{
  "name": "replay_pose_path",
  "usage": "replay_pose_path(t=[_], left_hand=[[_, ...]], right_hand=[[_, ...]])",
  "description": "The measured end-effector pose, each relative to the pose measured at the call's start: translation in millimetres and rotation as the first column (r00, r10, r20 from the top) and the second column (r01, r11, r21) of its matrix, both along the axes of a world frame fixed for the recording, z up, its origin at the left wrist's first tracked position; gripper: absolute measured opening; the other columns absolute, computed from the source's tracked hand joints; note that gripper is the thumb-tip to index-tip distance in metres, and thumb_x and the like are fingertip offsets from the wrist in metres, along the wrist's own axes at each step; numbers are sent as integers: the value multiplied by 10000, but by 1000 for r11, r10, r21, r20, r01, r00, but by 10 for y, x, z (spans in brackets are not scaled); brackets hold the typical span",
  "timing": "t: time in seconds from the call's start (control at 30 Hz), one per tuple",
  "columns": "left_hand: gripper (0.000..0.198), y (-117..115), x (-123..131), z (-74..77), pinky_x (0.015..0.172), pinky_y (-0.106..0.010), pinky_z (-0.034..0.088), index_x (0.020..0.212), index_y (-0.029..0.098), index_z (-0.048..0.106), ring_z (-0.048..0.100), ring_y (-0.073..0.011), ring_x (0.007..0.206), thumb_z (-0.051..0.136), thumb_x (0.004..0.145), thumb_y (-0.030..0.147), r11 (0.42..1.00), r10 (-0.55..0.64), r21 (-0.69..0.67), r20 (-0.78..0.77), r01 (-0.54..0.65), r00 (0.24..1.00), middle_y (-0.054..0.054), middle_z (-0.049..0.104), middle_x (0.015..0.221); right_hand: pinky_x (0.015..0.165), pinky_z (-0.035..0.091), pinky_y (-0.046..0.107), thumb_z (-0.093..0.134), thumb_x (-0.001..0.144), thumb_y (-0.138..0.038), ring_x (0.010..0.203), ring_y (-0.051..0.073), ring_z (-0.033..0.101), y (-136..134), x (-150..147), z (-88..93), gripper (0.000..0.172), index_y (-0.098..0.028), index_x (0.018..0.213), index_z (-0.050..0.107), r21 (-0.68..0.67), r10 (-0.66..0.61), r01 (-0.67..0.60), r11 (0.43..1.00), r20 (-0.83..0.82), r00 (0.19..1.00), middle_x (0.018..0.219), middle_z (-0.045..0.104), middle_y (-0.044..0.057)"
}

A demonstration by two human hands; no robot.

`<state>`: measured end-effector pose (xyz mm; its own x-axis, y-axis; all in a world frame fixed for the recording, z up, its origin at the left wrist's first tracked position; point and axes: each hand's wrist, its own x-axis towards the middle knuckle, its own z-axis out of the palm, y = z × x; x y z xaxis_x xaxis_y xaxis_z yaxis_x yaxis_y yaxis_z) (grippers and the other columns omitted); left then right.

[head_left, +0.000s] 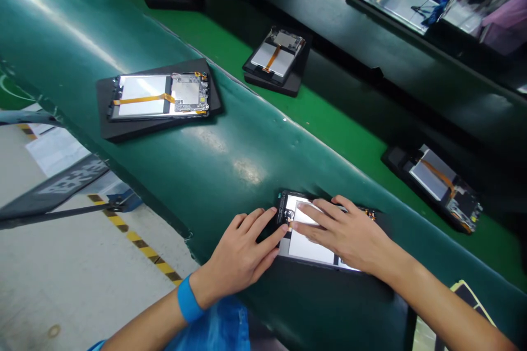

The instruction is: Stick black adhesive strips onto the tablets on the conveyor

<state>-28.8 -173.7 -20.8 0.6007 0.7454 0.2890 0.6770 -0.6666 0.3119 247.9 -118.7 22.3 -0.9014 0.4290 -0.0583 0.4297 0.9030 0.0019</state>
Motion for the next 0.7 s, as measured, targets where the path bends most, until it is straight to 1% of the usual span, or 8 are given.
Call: replay_pose_path(t=[0.07,0.17,0.23,0.33,0.43,0.6,0.7], left_hand=[[353,1,-1,-5,859,-436,478,1295,200,649,592,-334,1154,498,977,229,1000,-4,-3,2,4,1000,-185,599,1354],[367,0,-4,-16,856,-443,471,1313,207,641,590,-342,1150,502,974,220,1000,-13,-5,3,13,1000,-192,589,1358],[374,0,-6,-24,855,-443,468,1320,211,639,589,-344,1151,506,972,217,1000,-17,-7,6,17,1000,-193,584,1361],[379,3,-10,-36,855,-442,468,1327,210,637,584,-345,1154,510,970,219,1000,-19,-13,13,19,1000,-195,572,1369],[387,9,-13,-44,854,-445,470,1338,213,630,570,-349,1160,510,970,224,999,-23,-28,11,23,1000,-199,558,1378],[396,29,7,-10,849,-438,471,1334,241,638,549,-344,1166,504,963,206,998,-15,-65,16,17,1000,-179,556,1361],[405,28,37,28,835,-428,476,1323,255,648,549,-331,1156,485,957,191,997,22,-73,30,-20,999,-165,570,1335]], right_hand=[[993,380,435,588,959,-231,1239,260,519,-2,-1,3,539,-296,1484,487,-4,-10,10,1000,-3,1000,1475,580,39],[1011,373,444,616,953,-252,1259,269,511,-6,-12,1,547,-282,1485,493,-43,16,-16,999,-5,1000,1481,574,43],[1016,373,444,619,962,-271,1272,271,507,-13,-26,-5,530,-281,1479,503,-59,10,-11,998,-11,1000,1486,568,47],[1012,380,439,562,1017,-323,1264,259,517,-32,-48,-17,446,-294,1461,524,-56,-37,36,998,-19,999,1490,563,51],[1026,375,449,518,1045,-366,1256,253,517,-57,-58,-24,401,-321,1443,541,-68,-77,75,995,-25,997,1502,553,31],[1013,384,457,552,1025,-343,1219,259,530,-95,-89,-33,366,-320,1388,594,-99,-144,136,986,-76,987,1474,575,27],[1034,378,480,571,1009,-337,1234,267,528,-131,-118,-36,385,-319,1393,592,-116,-185,174,978,-92,979,1478,572,37]])
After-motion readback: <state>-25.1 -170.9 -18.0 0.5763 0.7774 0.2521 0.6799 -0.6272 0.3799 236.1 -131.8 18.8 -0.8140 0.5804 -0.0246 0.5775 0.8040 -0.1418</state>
